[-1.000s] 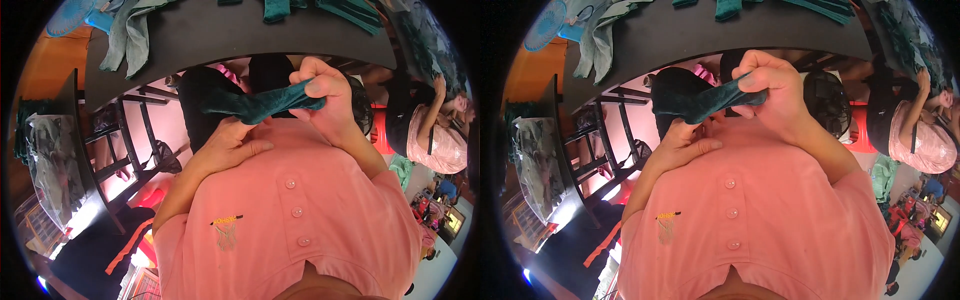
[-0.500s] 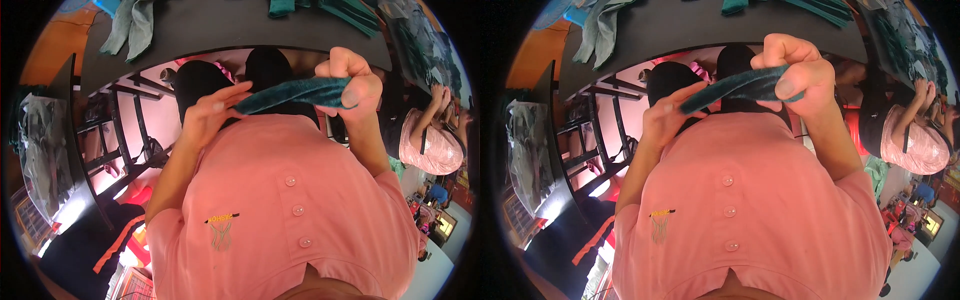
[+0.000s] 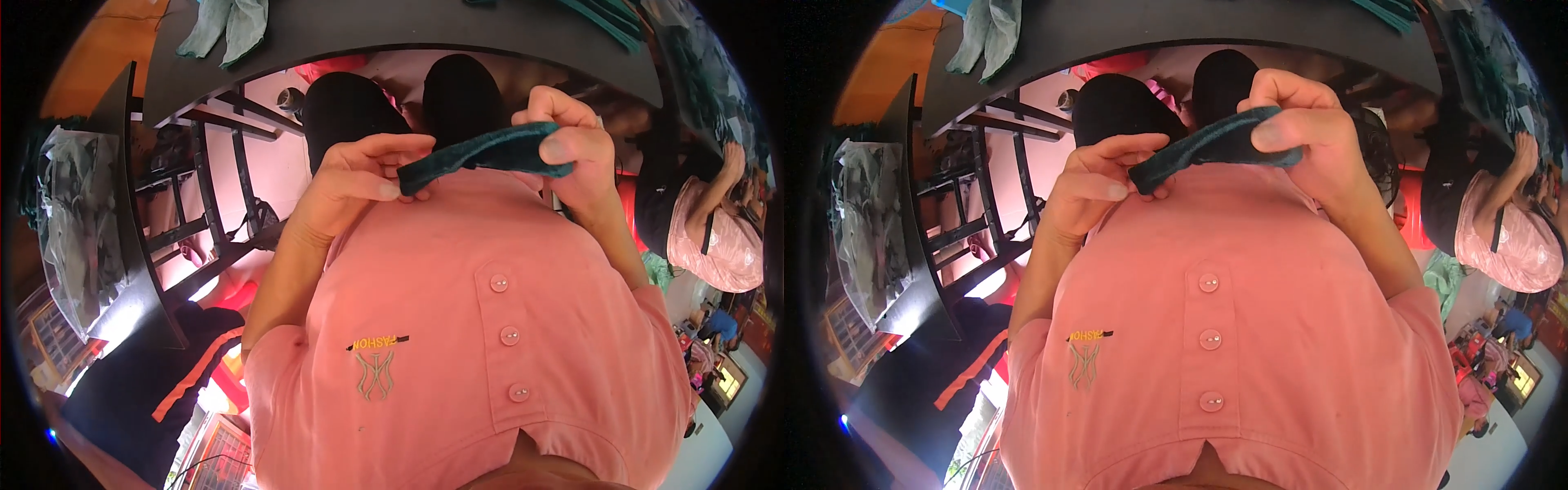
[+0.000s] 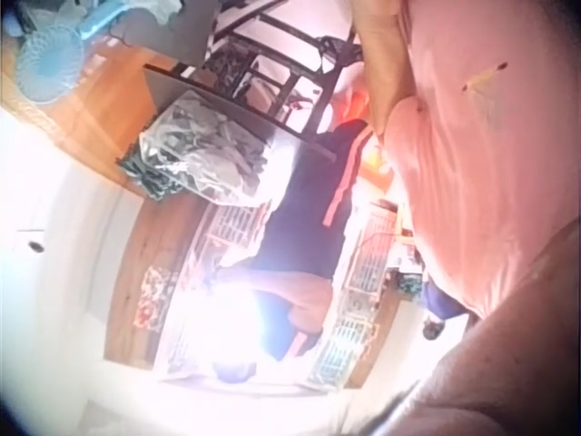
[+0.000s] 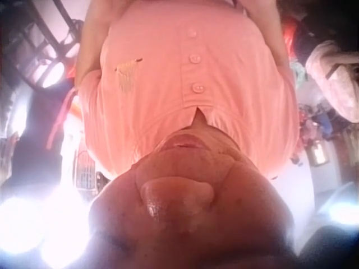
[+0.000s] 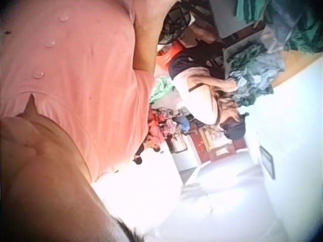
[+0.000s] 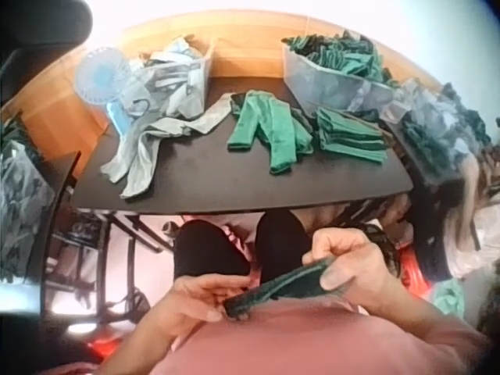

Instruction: Folding and inspecting small strips of green fabric in a textile manufacturing setting.

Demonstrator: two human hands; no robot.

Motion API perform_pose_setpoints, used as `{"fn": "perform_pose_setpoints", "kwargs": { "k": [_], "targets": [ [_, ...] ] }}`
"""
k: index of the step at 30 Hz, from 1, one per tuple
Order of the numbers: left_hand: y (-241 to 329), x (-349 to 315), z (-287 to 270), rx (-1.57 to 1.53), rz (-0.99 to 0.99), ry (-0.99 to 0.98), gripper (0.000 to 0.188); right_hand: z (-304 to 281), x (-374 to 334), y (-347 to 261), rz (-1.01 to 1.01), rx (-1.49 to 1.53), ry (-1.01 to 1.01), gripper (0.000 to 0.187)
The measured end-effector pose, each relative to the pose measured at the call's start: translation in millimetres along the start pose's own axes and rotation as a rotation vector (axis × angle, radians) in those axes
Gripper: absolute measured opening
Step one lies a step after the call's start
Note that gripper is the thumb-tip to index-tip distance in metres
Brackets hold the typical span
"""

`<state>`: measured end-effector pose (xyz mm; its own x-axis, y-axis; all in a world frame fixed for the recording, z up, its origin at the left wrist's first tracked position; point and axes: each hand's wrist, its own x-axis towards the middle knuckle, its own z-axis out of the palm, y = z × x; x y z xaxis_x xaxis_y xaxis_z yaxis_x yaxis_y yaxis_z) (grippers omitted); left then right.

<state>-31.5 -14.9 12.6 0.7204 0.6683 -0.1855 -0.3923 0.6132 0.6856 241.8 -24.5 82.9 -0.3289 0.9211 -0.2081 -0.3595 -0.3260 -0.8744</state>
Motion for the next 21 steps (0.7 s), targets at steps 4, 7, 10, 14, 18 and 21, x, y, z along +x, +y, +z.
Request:
{"fn": "perform_pose_setpoints", "kwargs": {
  "k": [4, 7, 10, 14, 18, 21],
  "targets": [
    [-9, 3, 12, 0.179, 0.055, 0.203, 0.045, 3, -4, 6, 0.041, 0.038, 0.088, 0.018],
    [-14, 9, 10, 0.315, 0.014, 0.369, 0.030, -2, -6, 12, 0.038, 0.001, 0.106, 0.021],
    [-25, 15, 2, 0.409, 0.158, 0.461, 0.016, 7, -9, 14, 0.154, 0.037, 0.094, 0.025],
    [-41, 17, -21, 0.724, 0.237, 0.643, 0.015, 16, -14, 36, 0.167, 0.119, 0.093, 0.031],
    [-46, 11, -45, 0.411, 0.145, 0.514, 0.009, 5, -15, 36, 0.082, 0.102, 0.087, 0.027],
    [-37, 14, -20, 0.516, 0.018, 0.545, 0.015, 2, -12, 24, 0.102, 0.079, 0.015, 0.021]
  ]
}}
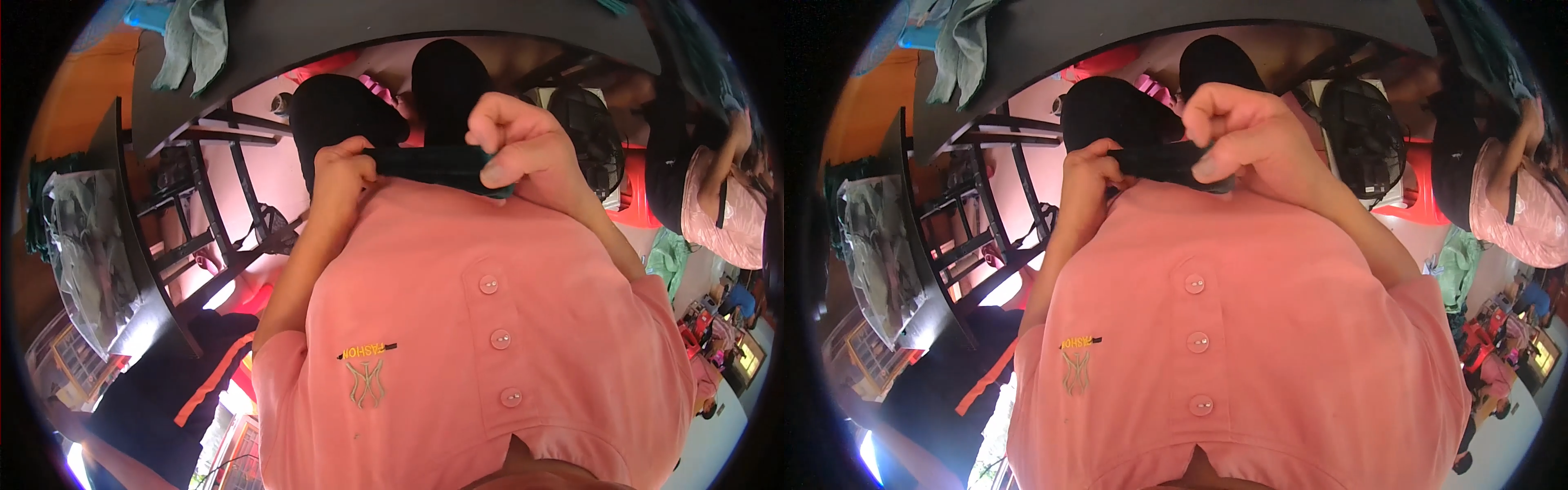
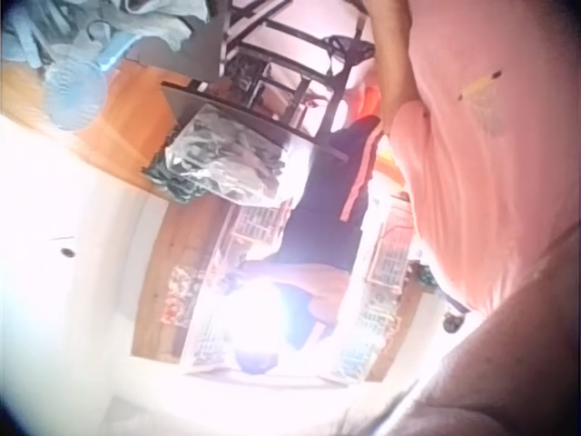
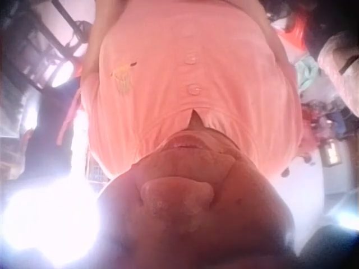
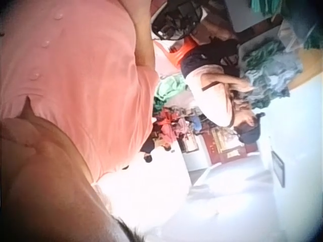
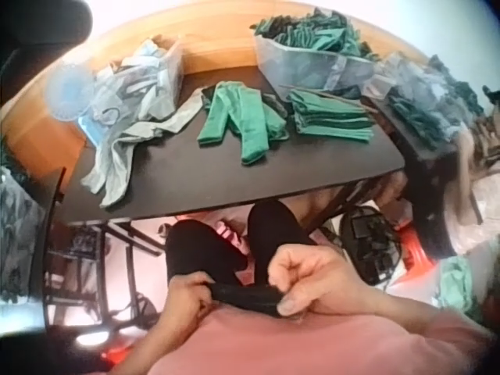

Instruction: Folding and inspecting small strips of green fabric in a textile manufacturing setting.

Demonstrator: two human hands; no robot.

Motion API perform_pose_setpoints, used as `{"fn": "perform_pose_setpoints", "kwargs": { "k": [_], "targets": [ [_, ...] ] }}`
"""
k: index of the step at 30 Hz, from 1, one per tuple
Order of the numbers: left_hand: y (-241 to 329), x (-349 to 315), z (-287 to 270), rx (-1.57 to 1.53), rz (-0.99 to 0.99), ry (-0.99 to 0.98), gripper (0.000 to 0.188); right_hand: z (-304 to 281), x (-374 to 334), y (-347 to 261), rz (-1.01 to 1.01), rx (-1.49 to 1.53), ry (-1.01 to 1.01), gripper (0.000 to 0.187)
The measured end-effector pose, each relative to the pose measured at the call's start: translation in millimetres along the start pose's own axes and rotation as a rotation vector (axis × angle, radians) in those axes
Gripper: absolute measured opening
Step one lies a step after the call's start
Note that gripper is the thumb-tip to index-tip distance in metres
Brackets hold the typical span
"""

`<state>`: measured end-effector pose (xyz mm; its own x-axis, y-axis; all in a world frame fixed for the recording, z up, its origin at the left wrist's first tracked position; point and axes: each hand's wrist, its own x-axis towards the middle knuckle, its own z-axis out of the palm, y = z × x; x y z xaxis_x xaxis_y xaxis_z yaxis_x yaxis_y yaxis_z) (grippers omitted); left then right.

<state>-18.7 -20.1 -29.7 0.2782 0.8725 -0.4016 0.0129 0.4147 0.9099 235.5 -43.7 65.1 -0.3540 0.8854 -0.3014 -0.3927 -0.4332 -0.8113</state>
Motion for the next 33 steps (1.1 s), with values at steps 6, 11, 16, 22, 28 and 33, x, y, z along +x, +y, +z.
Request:
{"fn": "perform_pose_setpoints", "kwargs": {
  "k": [6, 11, 16, 22, 28, 33],
  "targets": [
    [70, -20, 43, 0.452, 0.663, -0.086, 0.058, 3, 10, -12, 0.004, -0.072, -0.059, 0.010],
    [64, -12, 62, -0.165, 0.388, -0.172, 0.037, 14, 14, -19, -0.006, -0.080, -0.049, 0.016],
    [63, -5, 59, -0.265, 0.250, -0.082, 0.023, 11, 10, -22, -0.076, -0.130, -0.075, 0.030],
    [58, -5, 58, -0.319, 0.270, -0.149, 0.020, 57, 5, -92, -0.634, -0.345, -1.277, 0.021],
    [65, -9, 63, -0.323, 0.309, -0.189, 0.020, 27, 27, -56, -0.862, -1.266, -0.050, 0.032],
    [60, -2, 65, -0.283, 0.156, -0.258, 0.021, 7, 40, -17, -1.047, -1.545, -0.109, 0.020]
  ]
}}
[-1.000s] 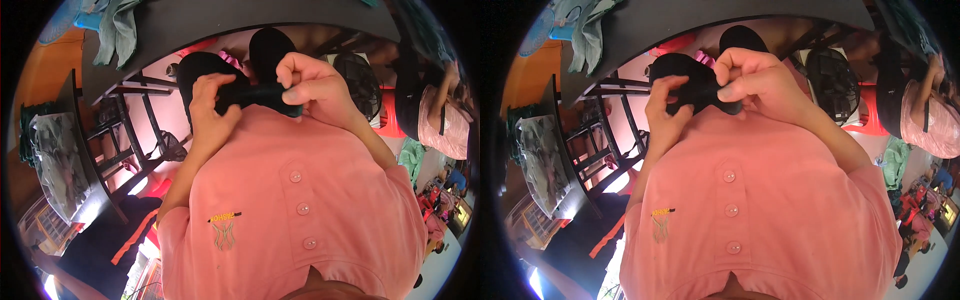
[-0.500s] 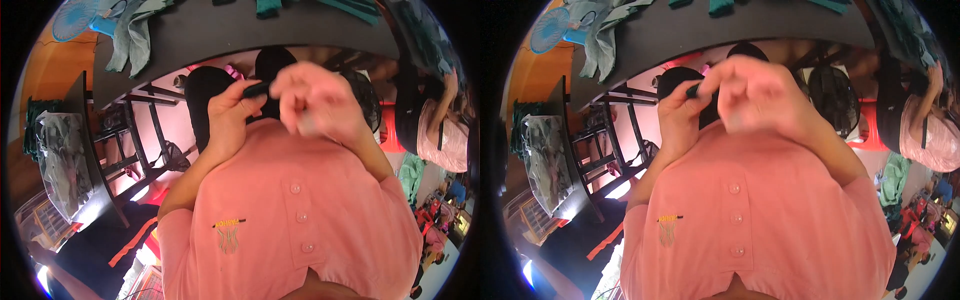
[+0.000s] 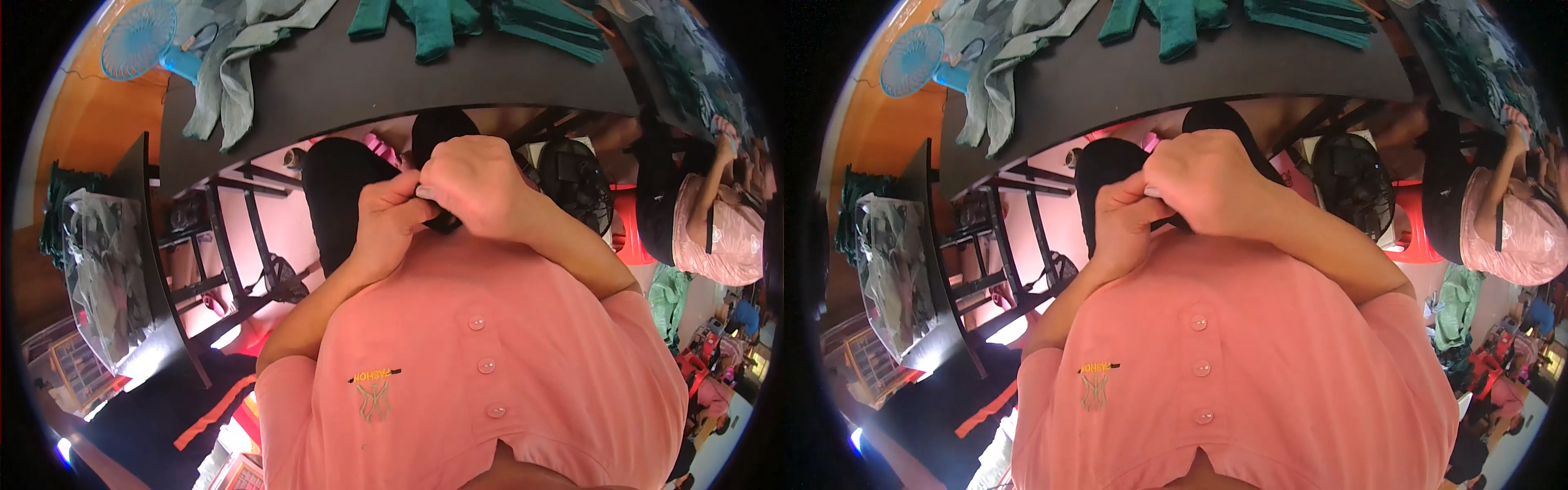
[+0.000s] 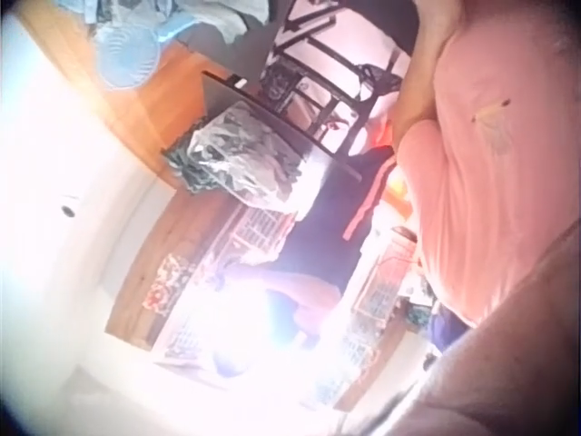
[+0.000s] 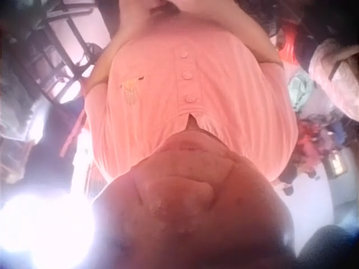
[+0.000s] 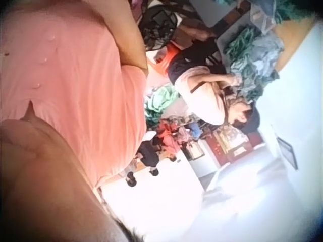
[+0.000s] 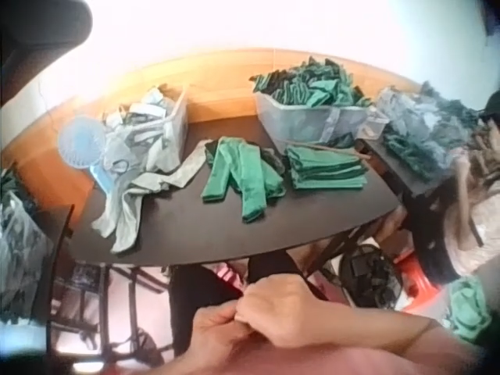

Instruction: Folding and inspecting small strips of green fabric in a textile manufacturing setting.

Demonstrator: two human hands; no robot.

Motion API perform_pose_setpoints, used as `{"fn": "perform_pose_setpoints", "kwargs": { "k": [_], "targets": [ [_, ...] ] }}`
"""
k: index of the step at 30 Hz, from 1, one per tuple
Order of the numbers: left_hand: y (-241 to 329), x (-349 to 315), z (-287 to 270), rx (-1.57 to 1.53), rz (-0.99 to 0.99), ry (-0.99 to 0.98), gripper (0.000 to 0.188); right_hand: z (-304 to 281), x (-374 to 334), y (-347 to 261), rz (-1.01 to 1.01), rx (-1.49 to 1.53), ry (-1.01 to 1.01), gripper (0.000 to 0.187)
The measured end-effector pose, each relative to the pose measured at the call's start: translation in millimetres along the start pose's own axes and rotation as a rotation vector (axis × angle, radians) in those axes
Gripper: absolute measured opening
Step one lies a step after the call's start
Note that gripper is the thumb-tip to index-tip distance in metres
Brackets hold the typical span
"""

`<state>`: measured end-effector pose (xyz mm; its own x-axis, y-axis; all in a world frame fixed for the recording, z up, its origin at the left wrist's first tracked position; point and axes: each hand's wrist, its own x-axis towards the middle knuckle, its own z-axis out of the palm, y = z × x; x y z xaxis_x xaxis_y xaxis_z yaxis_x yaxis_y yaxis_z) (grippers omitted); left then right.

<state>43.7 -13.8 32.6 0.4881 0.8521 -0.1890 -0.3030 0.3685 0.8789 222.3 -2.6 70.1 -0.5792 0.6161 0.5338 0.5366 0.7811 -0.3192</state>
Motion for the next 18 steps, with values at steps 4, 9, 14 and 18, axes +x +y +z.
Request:
{"fn": "perform_pose_setpoints", "kwargs": {
  "k": [4, 9, 14, 18],
  "targets": [
    [-6, 4, -4, 0.150, -0.096, -0.045, 0.018, -28, -8, 24, 0.493, 0.681, 0.226, 0.011],
    [10, 7, 6, 0.062, -0.021, -0.118, 0.022, -35, 2, -7, 0.552, 0.526, -0.269, 0.032],
    [1, 8, 2, 0.320, -0.022, -0.040, 0.037, 2, -16, 3, 0.192, 0.437, 0.194, 0.015],
    [-1, 1, -8, 0.450, -0.096, 0.000, 0.028, -37, -12, 2, 0.448, 0.640, 0.242, 0.016]
  ]
}}
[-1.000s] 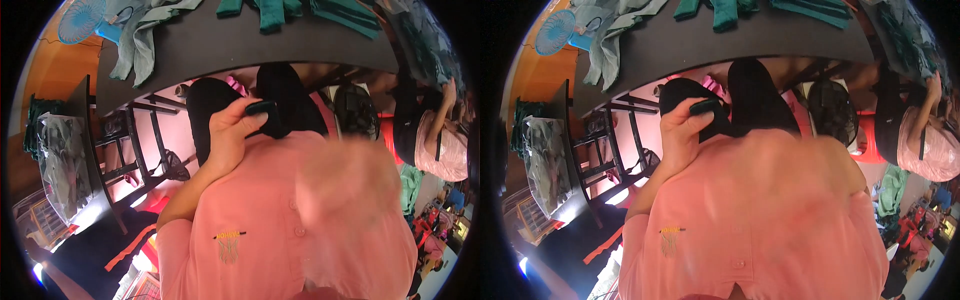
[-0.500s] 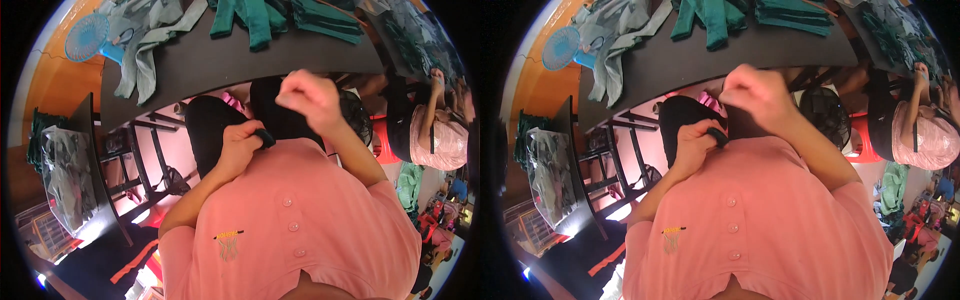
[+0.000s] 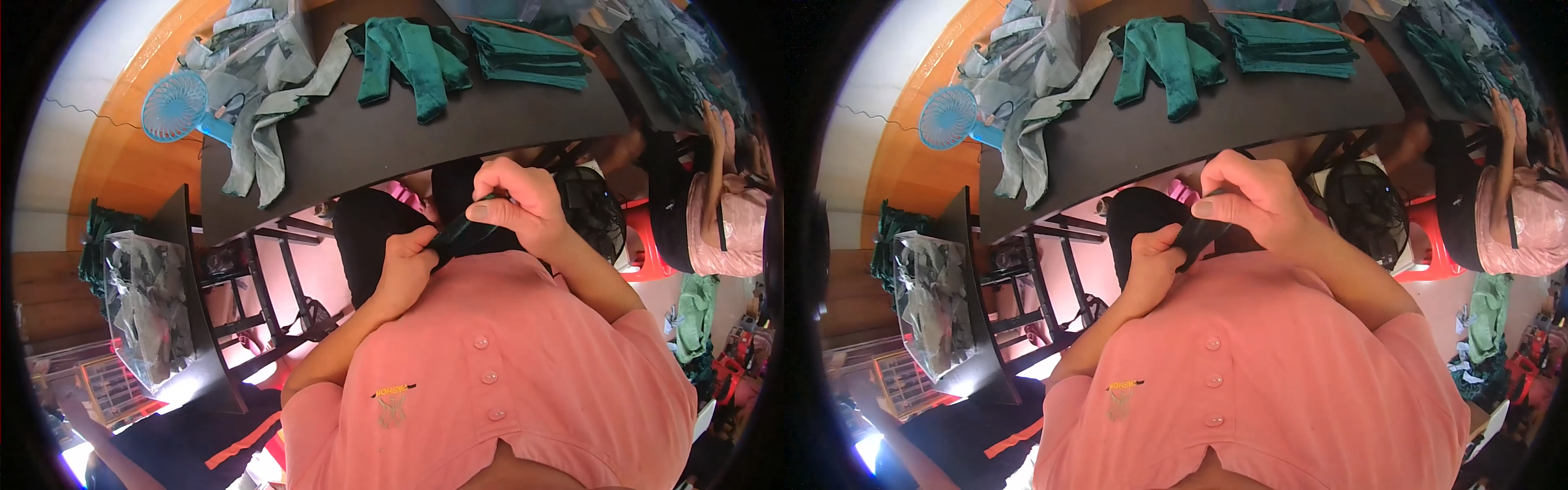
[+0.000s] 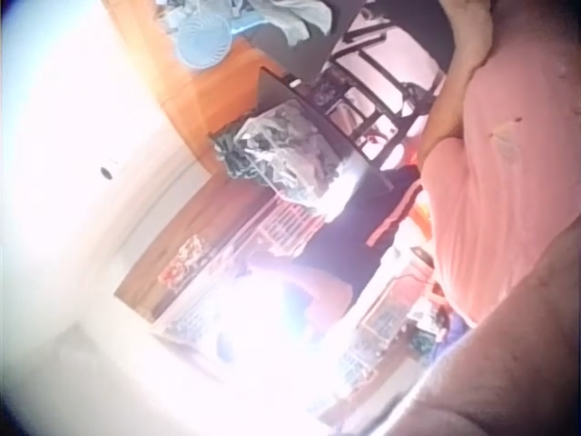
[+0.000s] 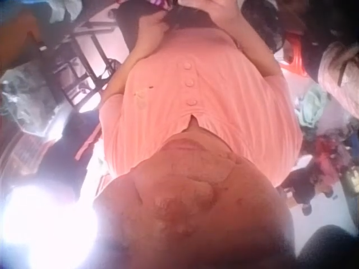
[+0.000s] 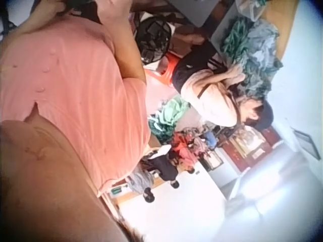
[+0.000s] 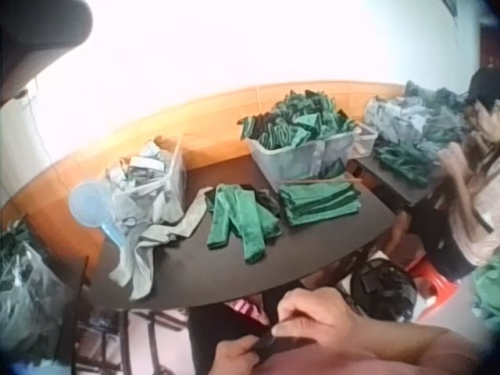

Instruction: Folding and inspecting small strips of green fabric in a textile manufacturing setting.

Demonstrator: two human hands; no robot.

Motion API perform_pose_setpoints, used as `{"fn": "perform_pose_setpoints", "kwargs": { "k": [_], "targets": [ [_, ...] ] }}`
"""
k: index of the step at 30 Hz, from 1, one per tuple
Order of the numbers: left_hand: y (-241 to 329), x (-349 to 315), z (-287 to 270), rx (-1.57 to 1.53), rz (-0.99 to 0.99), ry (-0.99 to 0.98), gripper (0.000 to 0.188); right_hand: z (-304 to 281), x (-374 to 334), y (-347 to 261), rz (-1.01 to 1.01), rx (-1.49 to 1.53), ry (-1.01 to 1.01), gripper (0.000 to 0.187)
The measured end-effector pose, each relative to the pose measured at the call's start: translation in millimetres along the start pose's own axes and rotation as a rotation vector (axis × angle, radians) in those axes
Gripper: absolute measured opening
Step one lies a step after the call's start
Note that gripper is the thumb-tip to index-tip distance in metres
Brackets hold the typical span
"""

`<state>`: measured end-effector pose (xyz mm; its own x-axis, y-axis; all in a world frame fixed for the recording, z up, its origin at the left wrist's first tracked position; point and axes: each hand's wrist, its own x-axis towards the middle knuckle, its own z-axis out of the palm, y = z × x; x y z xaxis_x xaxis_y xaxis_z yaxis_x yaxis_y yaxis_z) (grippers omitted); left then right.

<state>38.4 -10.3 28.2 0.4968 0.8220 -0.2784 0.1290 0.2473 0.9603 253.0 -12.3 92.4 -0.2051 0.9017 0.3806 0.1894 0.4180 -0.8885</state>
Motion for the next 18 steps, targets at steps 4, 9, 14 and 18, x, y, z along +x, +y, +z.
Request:
{"fn": "perform_pose_setpoints", "kwargs": {
  "k": [4, 9, 14, 18],
  "targets": [
    [9, 0, -9, 0.199, 0.200, 0.009, 0.023, -6, 2, 5, 0.195, 0.016, -0.189, 0.019],
    [16, 1, -27, 0.719, 0.523, 0.100, 0.015, -18, -2, -21, 0.489, 0.611, -0.465, 0.019],
    [-17, -1, -18, 0.492, 0.450, 0.108, 0.025, 3, 7, -16, 0.396, 0.575, -0.303, 0.024],
    [29, 6, -32, 0.546, 0.688, 0.425, 0.033, -23, 60, -24, 0.287, 0.431, -0.052, 0.024]
  ]
}}
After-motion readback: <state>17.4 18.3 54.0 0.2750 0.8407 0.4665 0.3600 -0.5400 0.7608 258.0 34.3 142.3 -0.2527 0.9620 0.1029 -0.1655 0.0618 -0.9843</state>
